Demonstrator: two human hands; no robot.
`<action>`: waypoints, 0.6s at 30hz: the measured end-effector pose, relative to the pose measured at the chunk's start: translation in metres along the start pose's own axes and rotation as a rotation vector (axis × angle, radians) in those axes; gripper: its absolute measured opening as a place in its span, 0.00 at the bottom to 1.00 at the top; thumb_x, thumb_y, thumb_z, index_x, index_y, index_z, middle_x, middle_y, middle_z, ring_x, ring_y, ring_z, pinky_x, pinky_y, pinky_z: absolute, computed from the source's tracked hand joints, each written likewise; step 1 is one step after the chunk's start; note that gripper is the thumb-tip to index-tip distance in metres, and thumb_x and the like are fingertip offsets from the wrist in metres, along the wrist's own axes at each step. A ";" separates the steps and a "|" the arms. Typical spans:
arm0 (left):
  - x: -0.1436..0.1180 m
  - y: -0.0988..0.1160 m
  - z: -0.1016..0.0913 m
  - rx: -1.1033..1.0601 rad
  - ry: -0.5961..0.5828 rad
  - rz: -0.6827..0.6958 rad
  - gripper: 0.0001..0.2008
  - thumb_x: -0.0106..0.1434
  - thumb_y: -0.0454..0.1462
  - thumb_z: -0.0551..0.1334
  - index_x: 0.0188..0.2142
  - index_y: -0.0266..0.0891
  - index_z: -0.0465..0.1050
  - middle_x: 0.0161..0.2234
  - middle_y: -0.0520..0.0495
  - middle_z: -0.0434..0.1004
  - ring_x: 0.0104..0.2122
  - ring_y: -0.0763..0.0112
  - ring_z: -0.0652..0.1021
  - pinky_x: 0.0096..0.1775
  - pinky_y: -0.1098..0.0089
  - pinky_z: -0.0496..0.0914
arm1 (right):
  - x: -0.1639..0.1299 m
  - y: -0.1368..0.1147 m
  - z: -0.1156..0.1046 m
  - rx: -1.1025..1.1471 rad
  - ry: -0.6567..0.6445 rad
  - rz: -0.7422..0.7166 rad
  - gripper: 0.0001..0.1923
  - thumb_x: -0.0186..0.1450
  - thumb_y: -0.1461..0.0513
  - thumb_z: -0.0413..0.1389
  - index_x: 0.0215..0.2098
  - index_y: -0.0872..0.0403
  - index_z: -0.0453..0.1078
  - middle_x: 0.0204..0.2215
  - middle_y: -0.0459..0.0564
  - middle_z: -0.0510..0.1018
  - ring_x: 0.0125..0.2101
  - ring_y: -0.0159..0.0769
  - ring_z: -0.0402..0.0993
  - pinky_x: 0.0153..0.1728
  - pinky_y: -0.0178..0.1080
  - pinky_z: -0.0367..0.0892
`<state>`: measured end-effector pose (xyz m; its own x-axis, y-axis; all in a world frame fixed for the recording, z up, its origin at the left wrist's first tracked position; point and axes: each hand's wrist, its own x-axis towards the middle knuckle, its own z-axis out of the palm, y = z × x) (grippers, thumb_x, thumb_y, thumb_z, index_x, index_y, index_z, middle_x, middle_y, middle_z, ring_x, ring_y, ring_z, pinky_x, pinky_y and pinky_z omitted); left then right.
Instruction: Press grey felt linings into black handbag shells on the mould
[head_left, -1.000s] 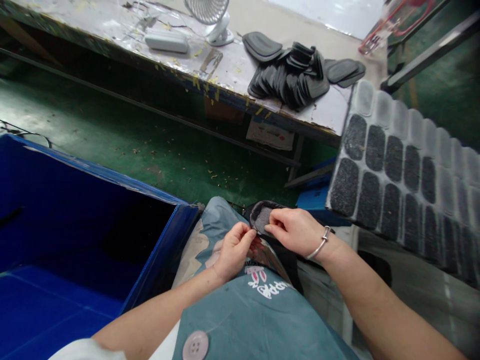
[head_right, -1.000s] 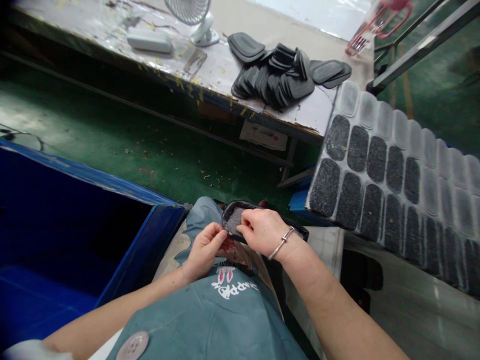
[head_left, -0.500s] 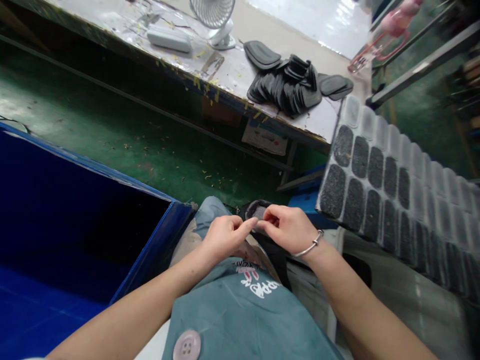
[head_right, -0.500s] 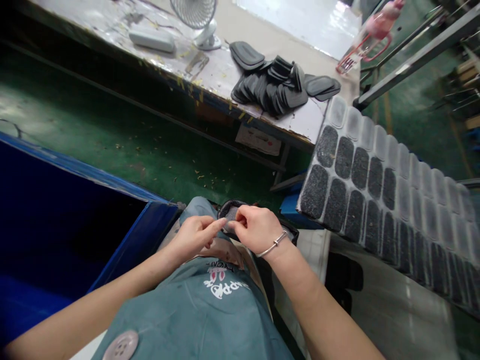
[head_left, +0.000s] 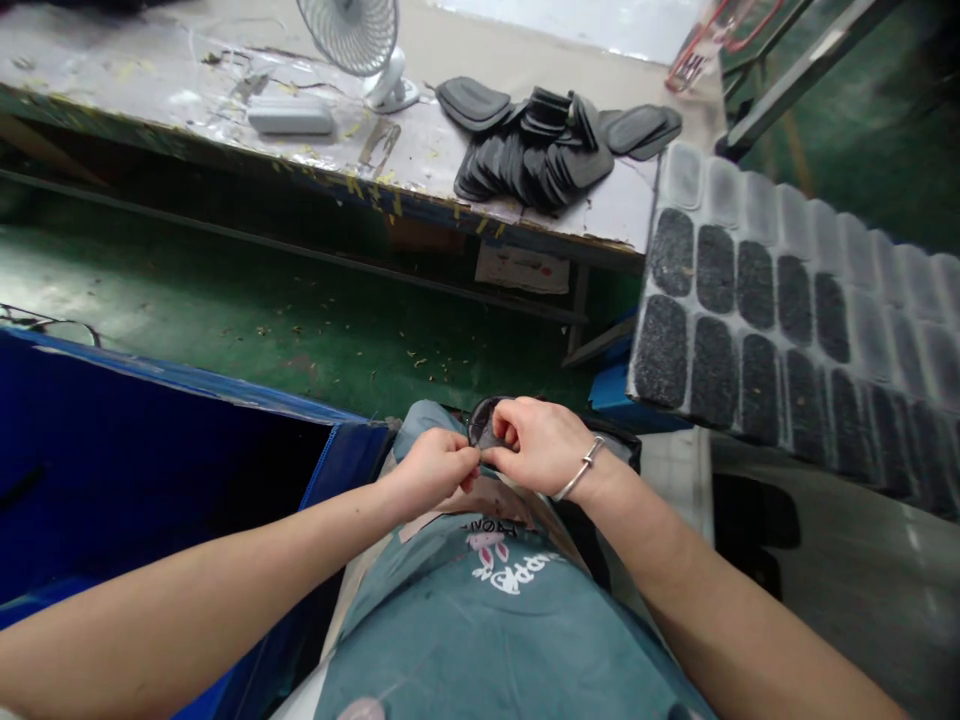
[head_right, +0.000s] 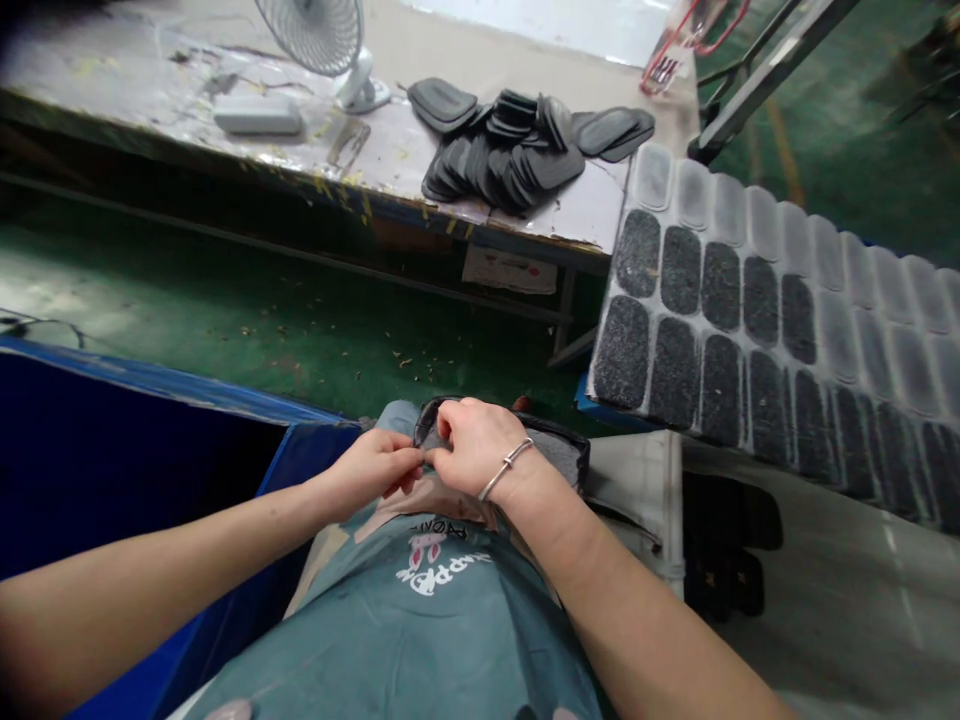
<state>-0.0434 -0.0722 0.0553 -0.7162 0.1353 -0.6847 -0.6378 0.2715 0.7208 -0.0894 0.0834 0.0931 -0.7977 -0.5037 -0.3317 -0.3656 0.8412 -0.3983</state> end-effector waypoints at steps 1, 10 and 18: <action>-0.001 0.000 -0.001 0.003 -0.002 -0.002 0.12 0.51 0.39 0.57 0.14 0.38 0.67 0.12 0.50 0.65 0.13 0.77 0.62 0.17 0.74 0.52 | 0.002 0.000 -0.001 -0.006 -0.007 -0.003 0.09 0.55 0.55 0.58 0.29 0.51 0.68 0.27 0.45 0.74 0.27 0.32 0.69 0.27 0.34 0.58; -0.006 0.001 -0.007 -0.030 -0.049 -0.034 0.16 0.52 0.46 0.58 0.18 0.36 0.66 0.15 0.52 0.62 0.17 0.78 0.61 0.20 0.75 0.52 | 0.018 0.000 -0.012 -0.060 -0.132 0.007 0.09 0.53 0.52 0.56 0.27 0.48 0.70 0.26 0.44 0.78 0.28 0.36 0.73 0.24 0.36 0.56; -0.009 0.009 -0.012 -0.075 -0.062 -0.085 0.13 0.51 0.44 0.58 0.20 0.36 0.65 0.16 0.54 0.60 0.17 0.80 0.60 0.19 0.75 0.50 | 0.020 -0.006 -0.016 -0.086 -0.137 0.018 0.10 0.52 0.52 0.56 0.28 0.48 0.72 0.28 0.47 0.79 0.30 0.41 0.76 0.24 0.36 0.61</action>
<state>-0.0457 -0.0821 0.0691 -0.6411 0.1737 -0.7476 -0.7167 0.2130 0.6641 -0.1110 0.0715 0.1019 -0.7335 -0.5059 -0.4539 -0.3966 0.8609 -0.3187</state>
